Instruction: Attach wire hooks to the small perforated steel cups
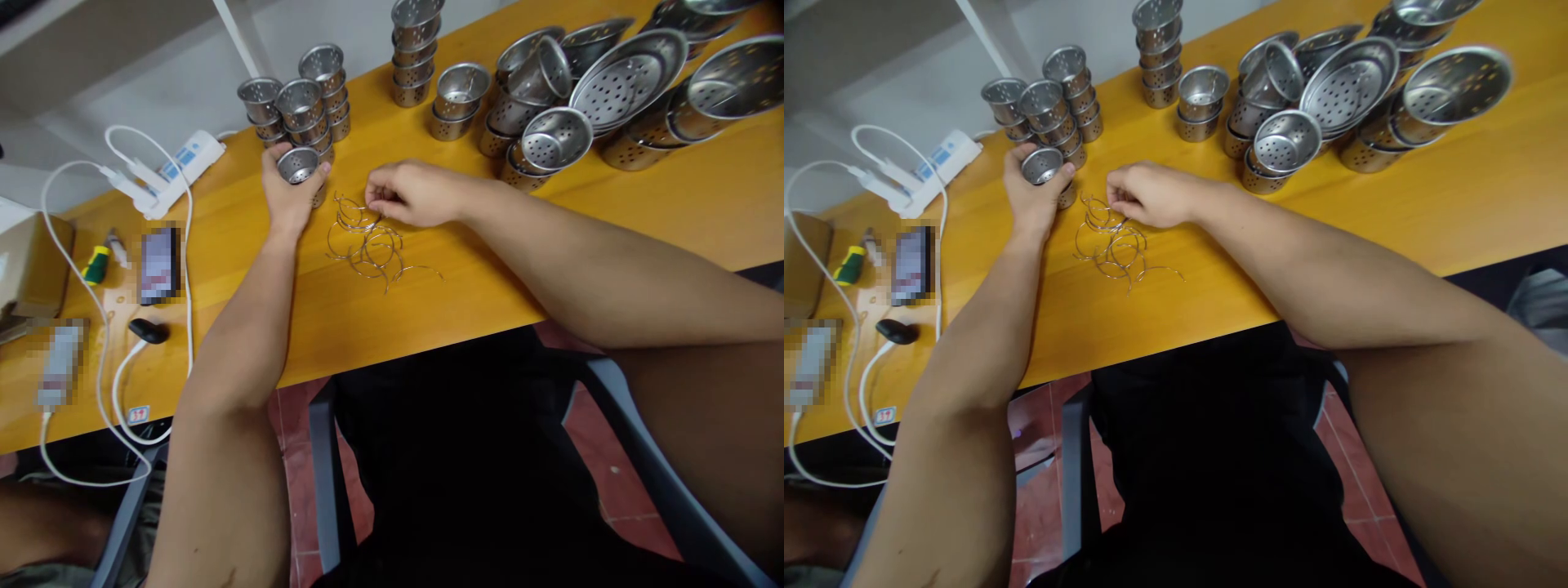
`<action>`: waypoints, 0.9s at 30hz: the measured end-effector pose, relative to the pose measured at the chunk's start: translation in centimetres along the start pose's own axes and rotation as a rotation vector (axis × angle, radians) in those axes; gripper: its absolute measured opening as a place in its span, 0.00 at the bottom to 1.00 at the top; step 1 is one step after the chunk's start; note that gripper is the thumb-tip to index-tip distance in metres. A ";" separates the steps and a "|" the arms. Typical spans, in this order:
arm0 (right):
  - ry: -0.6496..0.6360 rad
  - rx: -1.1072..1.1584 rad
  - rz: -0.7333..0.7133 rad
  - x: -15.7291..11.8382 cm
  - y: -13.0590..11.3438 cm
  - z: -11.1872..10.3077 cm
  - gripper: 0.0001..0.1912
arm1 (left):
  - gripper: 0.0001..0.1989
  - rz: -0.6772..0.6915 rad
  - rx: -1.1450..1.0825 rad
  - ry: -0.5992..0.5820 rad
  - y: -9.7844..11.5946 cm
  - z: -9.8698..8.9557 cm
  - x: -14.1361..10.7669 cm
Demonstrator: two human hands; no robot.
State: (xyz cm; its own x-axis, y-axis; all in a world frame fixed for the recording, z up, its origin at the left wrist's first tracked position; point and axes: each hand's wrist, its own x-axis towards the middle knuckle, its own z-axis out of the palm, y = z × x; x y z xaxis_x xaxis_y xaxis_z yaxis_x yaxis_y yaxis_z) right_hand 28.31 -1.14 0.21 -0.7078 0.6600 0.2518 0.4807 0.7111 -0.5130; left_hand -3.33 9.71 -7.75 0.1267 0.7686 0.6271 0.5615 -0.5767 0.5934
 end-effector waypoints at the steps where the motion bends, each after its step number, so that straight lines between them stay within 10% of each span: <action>1: 0.015 0.012 0.009 0.0 -0.1 0.0 0.04 | 0.37 -0.040 -0.025 0.020 0.0 0.0 0.0; 11: 0.414 0.090 0.200 0.3 -0.1 -0.9 0.09 | 0.44 0.272 -0.189 0.408 8.9 -0.6 0.1; 19: 0.569 0.179 0.232 0.8 1.3 -1.1 0.15 | 0.31 0.350 -0.017 -0.190 13.7 0.8 -2.6; 27: 0.542 0.252 0.194 0.9 -0.3 -1.2 0.09 | 0.42 0.281 -0.047 -0.262 11.6 1.1 -2.3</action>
State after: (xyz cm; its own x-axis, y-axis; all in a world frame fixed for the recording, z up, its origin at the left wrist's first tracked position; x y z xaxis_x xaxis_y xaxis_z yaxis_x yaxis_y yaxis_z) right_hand 28.19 -0.46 1.60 -0.2249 0.8475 0.4808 0.3908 0.5305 -0.7522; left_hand 3.82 1.56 -2.82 0.4785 0.6201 0.6217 0.4382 -0.7822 0.4430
